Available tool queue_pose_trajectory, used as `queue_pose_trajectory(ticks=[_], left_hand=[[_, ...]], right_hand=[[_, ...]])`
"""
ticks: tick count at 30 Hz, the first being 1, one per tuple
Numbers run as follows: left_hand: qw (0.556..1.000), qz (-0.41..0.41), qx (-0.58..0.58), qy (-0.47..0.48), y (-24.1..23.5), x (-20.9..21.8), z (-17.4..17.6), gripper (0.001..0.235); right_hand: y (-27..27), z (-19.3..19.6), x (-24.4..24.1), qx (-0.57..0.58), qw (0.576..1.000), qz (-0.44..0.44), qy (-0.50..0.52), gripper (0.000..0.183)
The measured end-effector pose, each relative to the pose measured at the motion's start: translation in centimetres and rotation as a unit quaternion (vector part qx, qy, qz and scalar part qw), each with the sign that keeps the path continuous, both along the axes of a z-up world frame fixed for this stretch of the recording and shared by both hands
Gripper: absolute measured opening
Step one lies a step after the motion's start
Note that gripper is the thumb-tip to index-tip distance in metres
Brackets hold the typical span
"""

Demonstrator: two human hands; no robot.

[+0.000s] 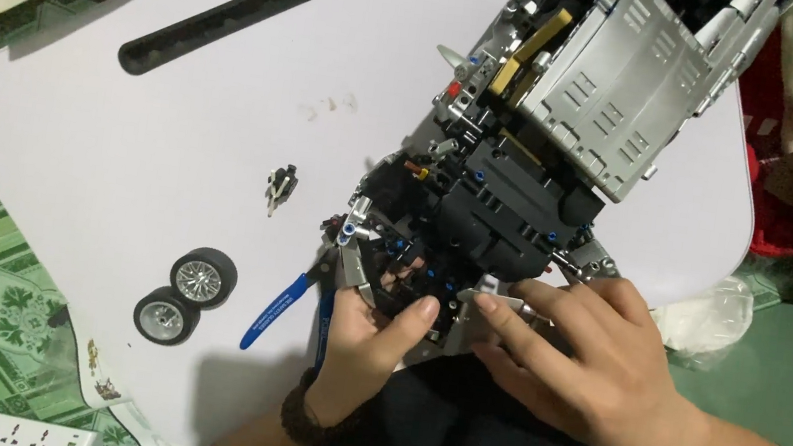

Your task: The person assembles a complex Lego vehicle by attaching various grey and black plastic pieces to the main chassis. They connect small components to the front section, aligning and snapping them into place. The person also handles wheels and uses pliers to assist with the assembly process.

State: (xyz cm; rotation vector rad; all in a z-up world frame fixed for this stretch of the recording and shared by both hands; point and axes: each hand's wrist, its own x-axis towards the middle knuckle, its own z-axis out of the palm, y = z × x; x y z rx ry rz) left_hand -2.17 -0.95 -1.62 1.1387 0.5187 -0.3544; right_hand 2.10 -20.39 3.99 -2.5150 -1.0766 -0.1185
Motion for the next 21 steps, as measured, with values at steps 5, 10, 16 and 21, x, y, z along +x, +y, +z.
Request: queue_pose_trajectory(ticks=[5, 10, 16, 21], left_hand=[[0.995, -0.015, -0.05, -0.079, 0.1, 0.9, 0.6, 0.031], [0.999, -0.034, 0.004, -0.042, 0.4, 1.3, 1.0, 0.029], [0.993, -0.048, 0.028, -0.106, 0.5, 1.1, 0.3, 0.021], [0.997, -0.027, 0.03, -0.067, 0.6, 0.3, -1.2, 0.029]], right_hand=[[0.5, 0.1, 0.1, -0.005, 1.0, -0.003, -0.023, 0.036], [0.3, 0.4, 0.3, -0.028, 0.999, 0.008, -0.021, 0.04], [-2.0, 1.0, -0.1, 0.036, 0.999, -0.029, 0.011, 0.042], [-4.1, 0.6, -0.3, 0.143, 0.985, -0.096, 0.001, 0.024]])
